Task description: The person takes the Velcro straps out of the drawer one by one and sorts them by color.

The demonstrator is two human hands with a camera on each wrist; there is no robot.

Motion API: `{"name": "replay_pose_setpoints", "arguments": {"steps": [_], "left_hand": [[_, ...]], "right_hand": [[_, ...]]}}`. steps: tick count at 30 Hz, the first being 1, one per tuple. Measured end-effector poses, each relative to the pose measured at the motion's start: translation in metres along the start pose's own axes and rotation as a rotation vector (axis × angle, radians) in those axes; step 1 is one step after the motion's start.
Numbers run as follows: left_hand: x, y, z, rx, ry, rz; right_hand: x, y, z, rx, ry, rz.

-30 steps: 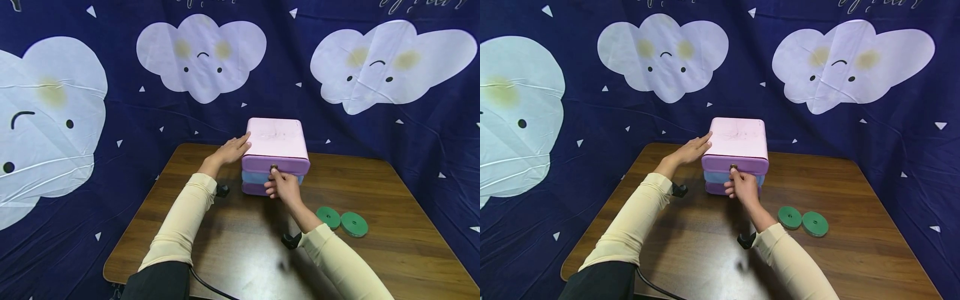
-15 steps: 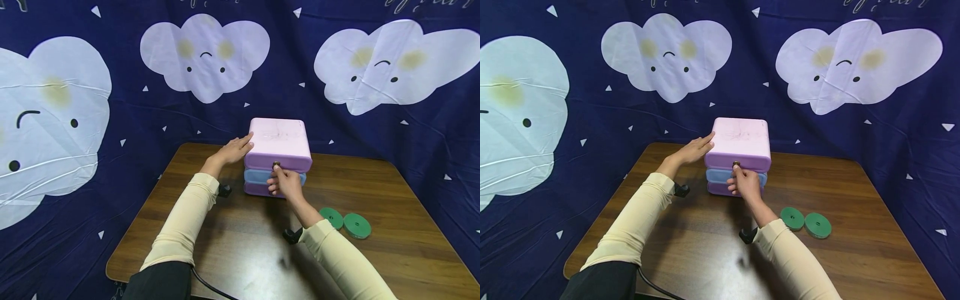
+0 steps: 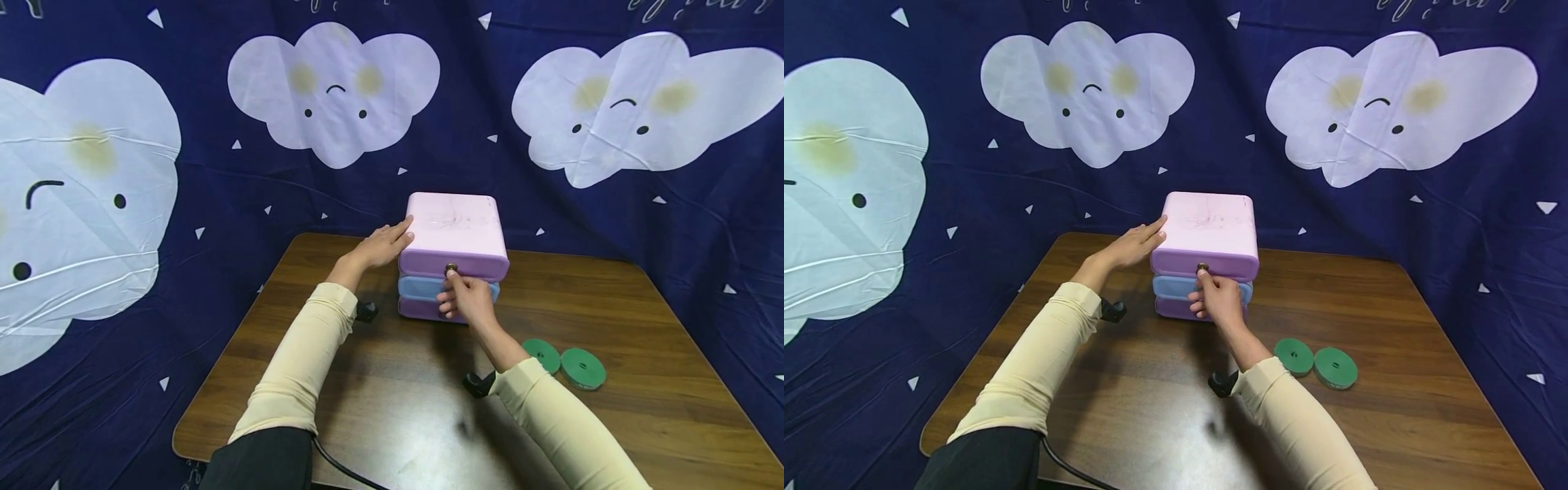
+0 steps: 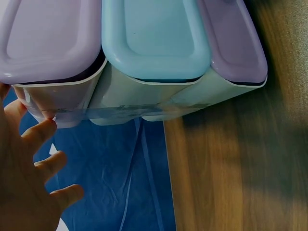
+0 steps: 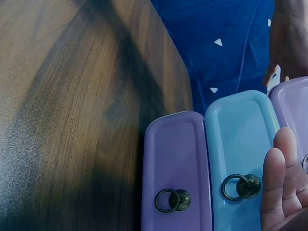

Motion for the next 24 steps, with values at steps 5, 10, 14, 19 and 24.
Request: {"name": "replay_pose_setpoints", "arguments": {"steps": [5, 10, 14, 19, 24], "left_hand": [[0.000, 0.000, 0.000, -0.005, -0.008, 0.007], [-0.001, 0.000, 0.000, -0.004, -0.008, 0.006], [-0.001, 0.000, -0.001, -0.006, -0.008, 0.002], [0.001, 0.002, -0.001, -0.001, 0.003, 0.002], [-0.001, 0.001, 0.001, 0.000, 0.009, 0.003]], "right_hand": [[0.005, 0.003, -0.001, 0.009, 0.011, 0.001], [0.014, 0.007, -0.003, 0.035, 0.006, 0.016], [0.024, 0.010, -0.004, 0.060, 0.027, 0.051], [0.034, 0.014, 0.000, 0.062, 0.021, 0.071], [0.039, 0.016, 0.015, 0.049, 0.015, 0.078]]}}
Point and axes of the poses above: each hand's wrist, its own y-axis away from the middle knuckle, its own x-axis out of the back of the hand, z = x × y, the point moved 5 cm from there along -y, towards the middle knuckle
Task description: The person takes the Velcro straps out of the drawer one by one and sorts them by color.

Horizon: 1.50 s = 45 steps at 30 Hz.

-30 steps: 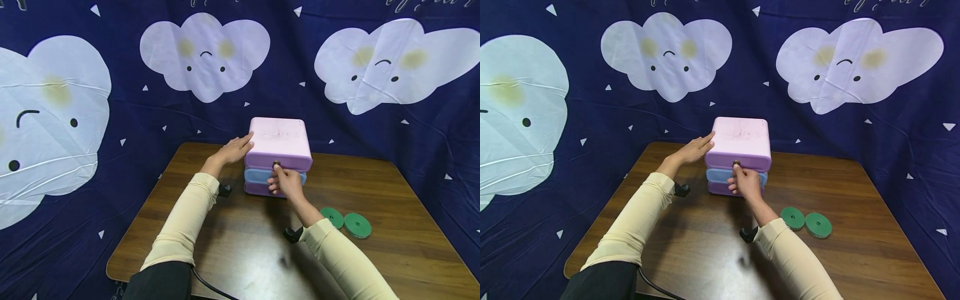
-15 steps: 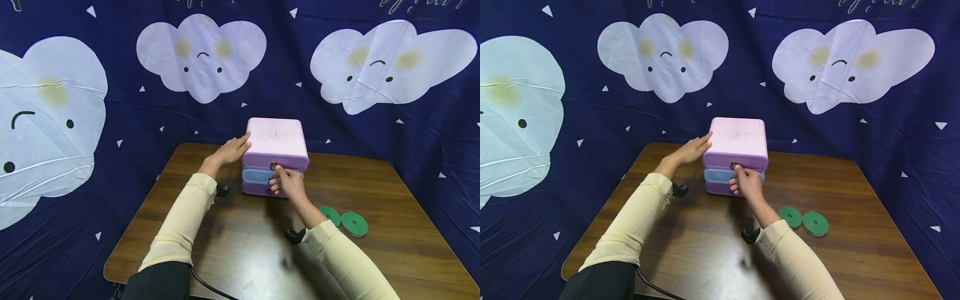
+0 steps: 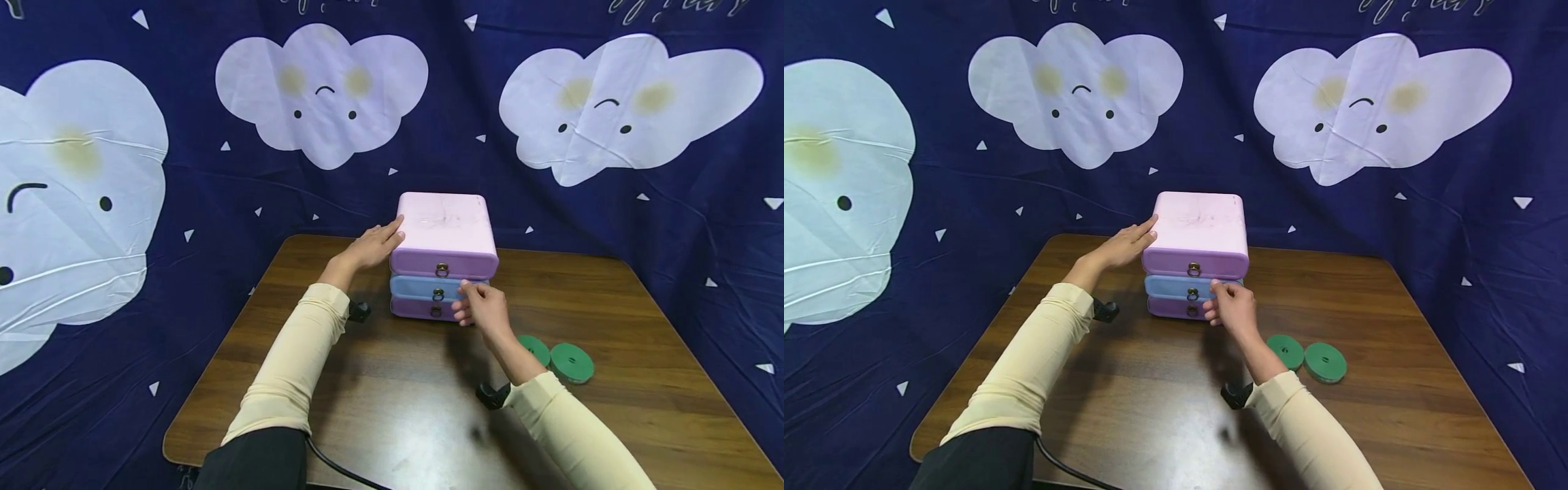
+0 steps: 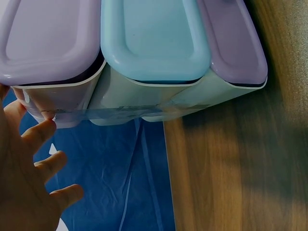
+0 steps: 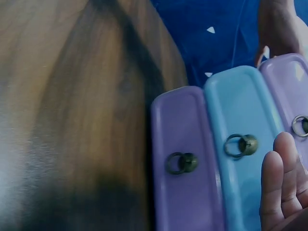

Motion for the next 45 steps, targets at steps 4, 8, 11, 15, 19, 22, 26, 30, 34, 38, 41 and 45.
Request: {"name": "replay_pose_setpoints", "arguments": {"steps": [4, 8, 11, 15, 19, 22, 26, 30, 34, 38, 41, 45], "left_hand": [[0.000, 0.000, -0.002, 0.002, -0.002, 0.003], [-0.001, -0.001, -0.002, 0.000, -0.005, 0.006], [-0.001, -0.002, -0.001, -0.004, -0.002, 0.006], [-0.003, -0.004, 0.001, -0.008, 0.000, 0.001], [-0.004, -0.005, 0.001, -0.006, -0.010, -0.004], [-0.003, -0.005, 0.001, -0.010, -0.021, -0.002], [-0.002, -0.004, 0.003, -0.029, -0.025, 0.003], [-0.002, -0.004, 0.004, -0.034, -0.025, 0.001], [-0.001, -0.003, 0.003, -0.022, -0.018, -0.001], [-0.001, -0.003, 0.003, -0.021, -0.008, 0.003], [-0.001, -0.003, 0.002, -0.022, -0.008, 0.003], [0.000, -0.003, 0.000, -0.009, -0.016, 0.005]], "right_hand": [[-0.005, 0.001, 0.017, -0.026, 0.005, -0.017], [-0.013, 0.001, 0.029, -0.053, 0.002, -0.043], [-0.018, 0.001, 0.034, -0.065, -0.010, -0.060], [-0.022, -0.001, 0.038, -0.083, -0.026, -0.072], [-0.025, -0.005, 0.039, -0.091, -0.033, -0.071], [-0.028, -0.007, 0.040, -0.093, -0.046, -0.075], [-0.031, -0.010, 0.040, -0.104, -0.071, -0.083], [-0.033, -0.012, 0.042, -0.114, -0.071, -0.088], [-0.036, -0.014, 0.043, -0.124, -0.046, -0.113], [-0.042, -0.014, 0.040, -0.123, -0.037, -0.134], [-0.045, -0.013, 0.038, -0.120, -0.043, -0.120], [-0.046, -0.012, 0.037, -0.114, -0.040, -0.111]]}}
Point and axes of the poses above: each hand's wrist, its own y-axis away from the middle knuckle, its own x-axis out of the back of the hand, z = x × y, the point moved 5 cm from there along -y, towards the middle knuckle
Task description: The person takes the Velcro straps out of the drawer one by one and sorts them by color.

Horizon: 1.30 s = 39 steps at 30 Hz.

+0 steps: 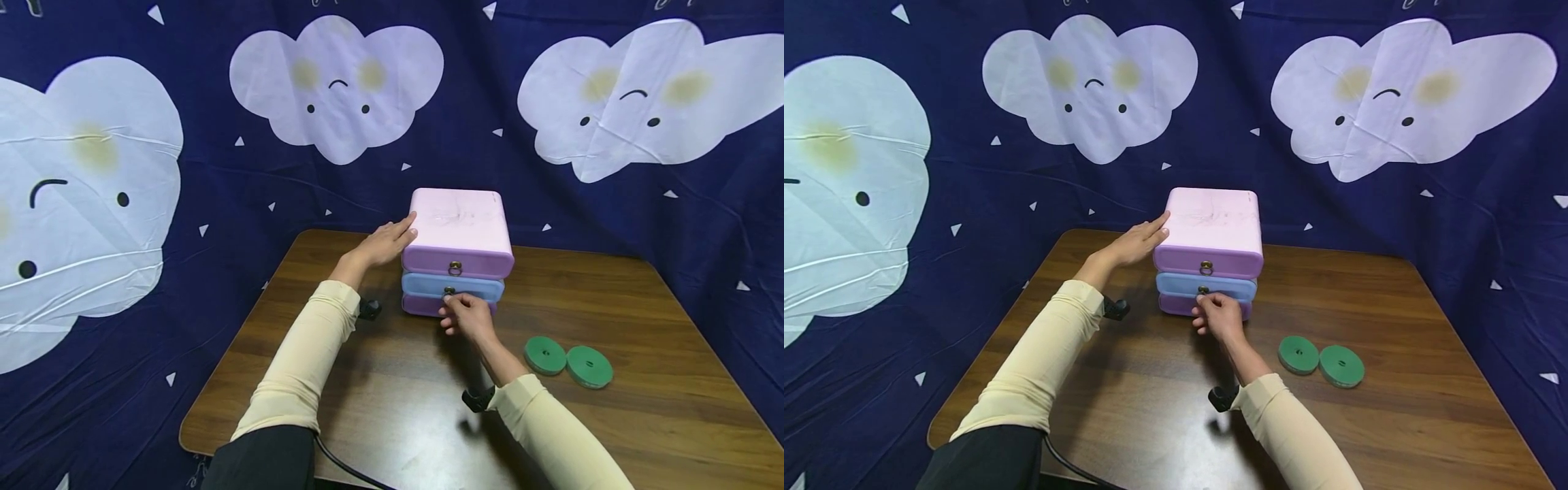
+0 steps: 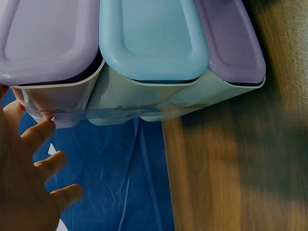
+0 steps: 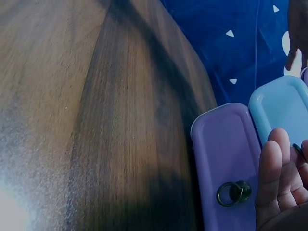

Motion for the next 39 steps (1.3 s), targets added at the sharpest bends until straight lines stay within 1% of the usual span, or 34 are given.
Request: {"name": "replay_pose_setpoints", "arguments": {"steps": [11, 21, 24, 28, 33, 39], "left_hand": [[-0.002, -0.002, 0.000, 0.007, -0.023, -0.006], [-0.001, -0.001, 0.000, 0.010, -0.018, -0.004], [-0.001, 0.000, -0.001, 0.015, -0.013, -0.003], [-0.002, 0.000, -0.001, 0.019, -0.006, -0.007], [-0.001, 0.001, 0.001, 0.008, -0.005, -0.004], [0.000, 0.002, 0.003, 0.014, 0.005, -0.016]], "right_hand": [[0.004, 0.005, 0.002, 0.012, -0.024, -0.005], [0.004, 0.017, 0.003, 0.008, -0.050, -0.020], [0.003, 0.022, 0.004, 0.013, -0.046, -0.025], [0.003, 0.030, 0.007, 0.016, -0.069, -0.034], [0.003, 0.039, 0.011, 0.025, -0.096, -0.054], [0.004, 0.051, 0.015, 0.032, -0.085, -0.057]]}}
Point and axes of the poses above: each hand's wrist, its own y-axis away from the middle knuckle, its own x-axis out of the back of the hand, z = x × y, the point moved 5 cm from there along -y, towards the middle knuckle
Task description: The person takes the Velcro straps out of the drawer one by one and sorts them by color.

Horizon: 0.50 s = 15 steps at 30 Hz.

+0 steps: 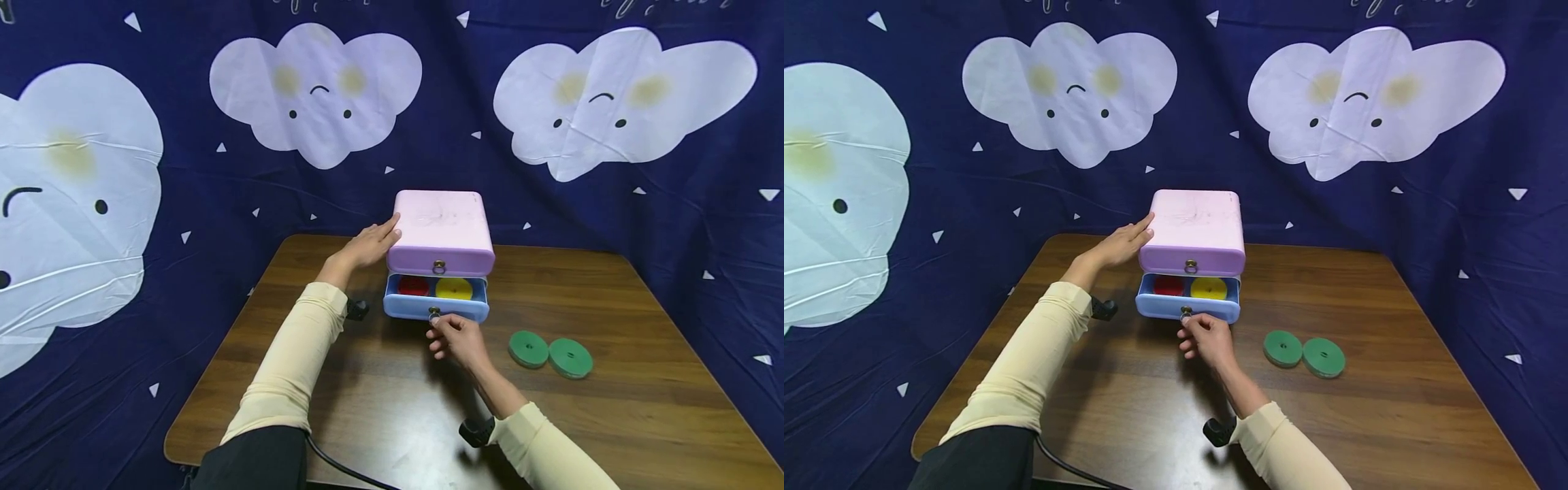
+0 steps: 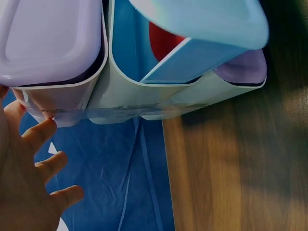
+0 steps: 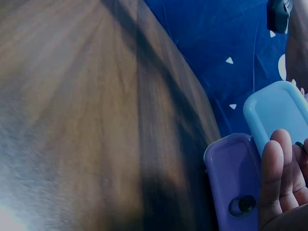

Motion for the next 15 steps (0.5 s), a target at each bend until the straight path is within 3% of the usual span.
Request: {"name": "replay_pose_setpoints", "arguments": {"steps": [15], "left_hand": [[-0.002, -0.002, 0.000, 0.000, 0.005, 0.020]], "right_hand": [[-0.001, 0.026, 0.009, -0.019, -0.003, -0.011]]}}
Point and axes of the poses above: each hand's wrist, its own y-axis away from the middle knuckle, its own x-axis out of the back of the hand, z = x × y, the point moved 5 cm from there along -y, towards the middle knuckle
